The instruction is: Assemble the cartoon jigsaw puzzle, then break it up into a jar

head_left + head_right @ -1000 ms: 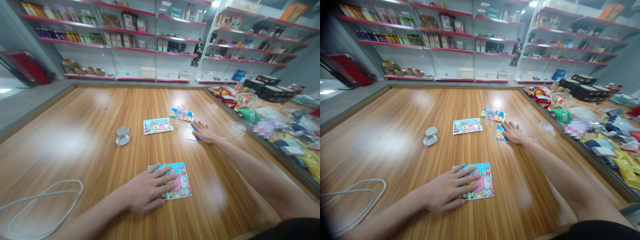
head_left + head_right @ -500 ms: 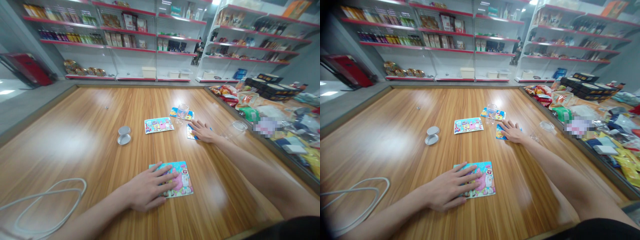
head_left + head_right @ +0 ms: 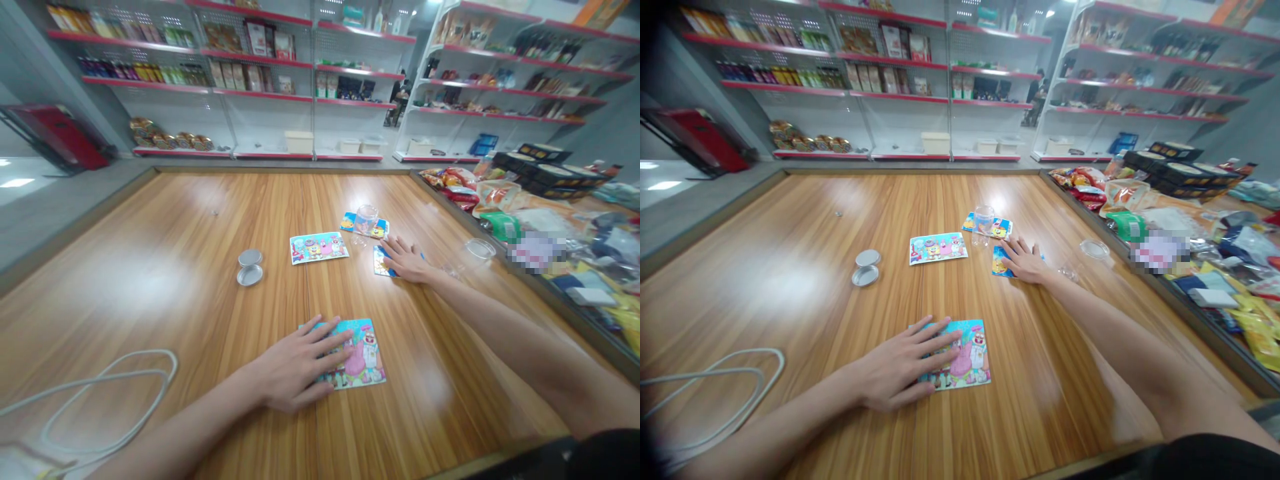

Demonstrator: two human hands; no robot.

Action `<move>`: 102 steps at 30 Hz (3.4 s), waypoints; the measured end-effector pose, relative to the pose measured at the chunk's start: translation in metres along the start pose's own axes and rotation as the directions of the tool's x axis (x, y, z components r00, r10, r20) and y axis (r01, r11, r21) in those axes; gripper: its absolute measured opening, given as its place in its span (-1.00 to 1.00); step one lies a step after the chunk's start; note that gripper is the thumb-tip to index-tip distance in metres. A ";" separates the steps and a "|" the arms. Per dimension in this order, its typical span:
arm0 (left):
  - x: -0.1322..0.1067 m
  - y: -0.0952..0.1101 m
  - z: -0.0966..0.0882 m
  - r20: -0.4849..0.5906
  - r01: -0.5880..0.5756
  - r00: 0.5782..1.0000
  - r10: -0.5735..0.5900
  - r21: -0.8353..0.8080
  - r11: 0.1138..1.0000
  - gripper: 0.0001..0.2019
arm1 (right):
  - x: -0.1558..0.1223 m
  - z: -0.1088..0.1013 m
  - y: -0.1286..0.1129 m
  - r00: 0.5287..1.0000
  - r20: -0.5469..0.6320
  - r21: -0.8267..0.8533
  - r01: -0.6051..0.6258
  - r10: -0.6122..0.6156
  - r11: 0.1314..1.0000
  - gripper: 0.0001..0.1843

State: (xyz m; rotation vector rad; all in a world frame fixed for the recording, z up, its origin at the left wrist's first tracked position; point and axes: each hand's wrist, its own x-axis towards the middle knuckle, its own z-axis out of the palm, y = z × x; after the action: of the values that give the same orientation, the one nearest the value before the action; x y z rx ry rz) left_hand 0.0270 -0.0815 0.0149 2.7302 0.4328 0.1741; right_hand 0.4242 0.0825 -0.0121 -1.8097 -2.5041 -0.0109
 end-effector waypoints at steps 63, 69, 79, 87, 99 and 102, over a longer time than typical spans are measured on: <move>0.000 -0.040 0.018 -0.177 -0.108 0.425 -0.888 -0.984 0.144 -0.63 | -0.074 -0.013 -0.171 0.984 -0.043 0.966 -0.003 0.171 0.259 -0.60; 0.001 -0.039 0.020 -0.204 -0.001 0.430 -0.879 -0.974 0.225 -0.56 | -0.072 -0.006 -0.163 0.964 -0.098 0.937 0.006 0.247 0.349 -0.63; -0.003 -0.040 0.013 -0.569 0.423 0.694 -0.441 -0.172 0.889 -0.46 | -0.066 -0.009 -0.148 0.956 -0.205 0.742 0.013 0.210 0.670 -0.75; 0.001 -0.034 0.023 -0.295 0.470 0.868 -0.399 0.235 0.851 -0.49 | -0.093 -0.013 -0.192 0.916 -0.220 0.207 0.381 -0.337 0.901 -0.24; -0.002 -0.032 0.015 -0.402 0.488 0.801 -0.444 0.008 0.873 -0.42 | -0.011 -0.032 -0.136 0.726 -0.624 0.548 0.142 0.290 0.825 -0.26; -0.002 -0.035 0.014 -0.473 0.481 0.760 -0.445 -0.050 0.875 -0.39 | 0.048 -0.047 -0.106 0.693 -0.547 0.663 0.016 0.470 0.748 -0.06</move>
State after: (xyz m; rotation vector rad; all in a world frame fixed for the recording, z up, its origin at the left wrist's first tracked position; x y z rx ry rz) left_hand 0.0177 -0.0562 -0.0114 2.5260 1.2615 0.7077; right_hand 0.3104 0.0930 0.0398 -1.4420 -1.4669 0.1231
